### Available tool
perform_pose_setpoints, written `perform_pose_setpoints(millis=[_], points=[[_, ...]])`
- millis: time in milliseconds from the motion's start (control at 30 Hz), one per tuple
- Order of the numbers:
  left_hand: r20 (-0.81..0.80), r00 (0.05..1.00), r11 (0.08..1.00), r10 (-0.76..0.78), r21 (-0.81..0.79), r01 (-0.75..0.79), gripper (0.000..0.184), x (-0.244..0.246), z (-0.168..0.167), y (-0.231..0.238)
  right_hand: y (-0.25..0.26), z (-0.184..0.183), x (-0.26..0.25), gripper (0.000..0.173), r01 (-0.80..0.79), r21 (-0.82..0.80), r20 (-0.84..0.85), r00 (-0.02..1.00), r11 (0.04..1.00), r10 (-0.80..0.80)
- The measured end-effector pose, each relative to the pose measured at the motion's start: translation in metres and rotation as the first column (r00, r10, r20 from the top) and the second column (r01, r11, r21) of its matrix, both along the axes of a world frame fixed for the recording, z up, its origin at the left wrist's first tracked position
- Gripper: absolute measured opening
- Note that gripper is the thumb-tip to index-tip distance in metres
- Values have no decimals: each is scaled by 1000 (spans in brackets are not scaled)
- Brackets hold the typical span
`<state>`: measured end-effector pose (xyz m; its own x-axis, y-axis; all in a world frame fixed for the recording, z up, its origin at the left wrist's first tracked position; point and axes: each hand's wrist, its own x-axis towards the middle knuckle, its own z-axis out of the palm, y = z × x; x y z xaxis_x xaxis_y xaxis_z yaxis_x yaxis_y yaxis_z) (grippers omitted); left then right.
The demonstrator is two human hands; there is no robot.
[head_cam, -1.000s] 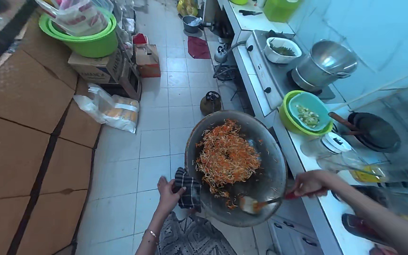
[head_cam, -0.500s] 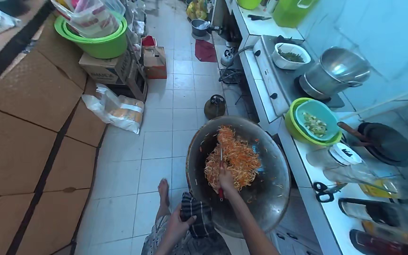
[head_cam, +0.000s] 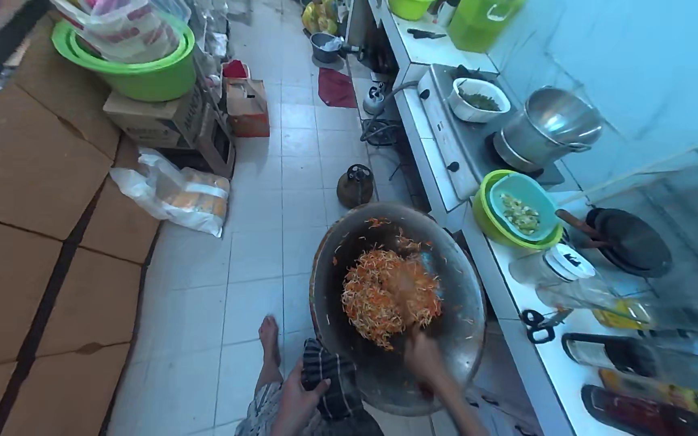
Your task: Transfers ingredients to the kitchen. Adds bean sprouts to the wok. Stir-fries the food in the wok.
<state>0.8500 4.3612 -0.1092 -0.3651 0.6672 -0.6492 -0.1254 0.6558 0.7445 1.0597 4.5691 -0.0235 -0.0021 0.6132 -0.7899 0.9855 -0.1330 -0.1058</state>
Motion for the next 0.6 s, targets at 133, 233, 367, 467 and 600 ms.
perform_pose_setpoints(millis=[133, 233, 367, 467, 600], points=[[5, 999, 999, 52, 1, -52, 67, -4, -4, 1, -41, 43, 34, 54, -76, -244, -118, 992, 967, 48], [-38, 999, 999, 32, 21, -31, 66, -14, -6, 7, -8, 89, 91, 57, -113, -344, -33, 994, 932, 108], [-106, 994, 1000, 11, 11, -10, 66, -29, -12, 21, 47, 93, 112, 38, -184, -333, 273, 920, 925, 281], [-155, 988, 1000, -15, -11, 13, 69, -41, -22, 28, 92, 48, 95, 38, -299, -137, 308, 893, 944, 328], [-234, 972, 1000, -31, -11, 29, 67, -51, -34, 37, 116, 5, 62, 48, -527, 46, 214, 835, 849, 507]])
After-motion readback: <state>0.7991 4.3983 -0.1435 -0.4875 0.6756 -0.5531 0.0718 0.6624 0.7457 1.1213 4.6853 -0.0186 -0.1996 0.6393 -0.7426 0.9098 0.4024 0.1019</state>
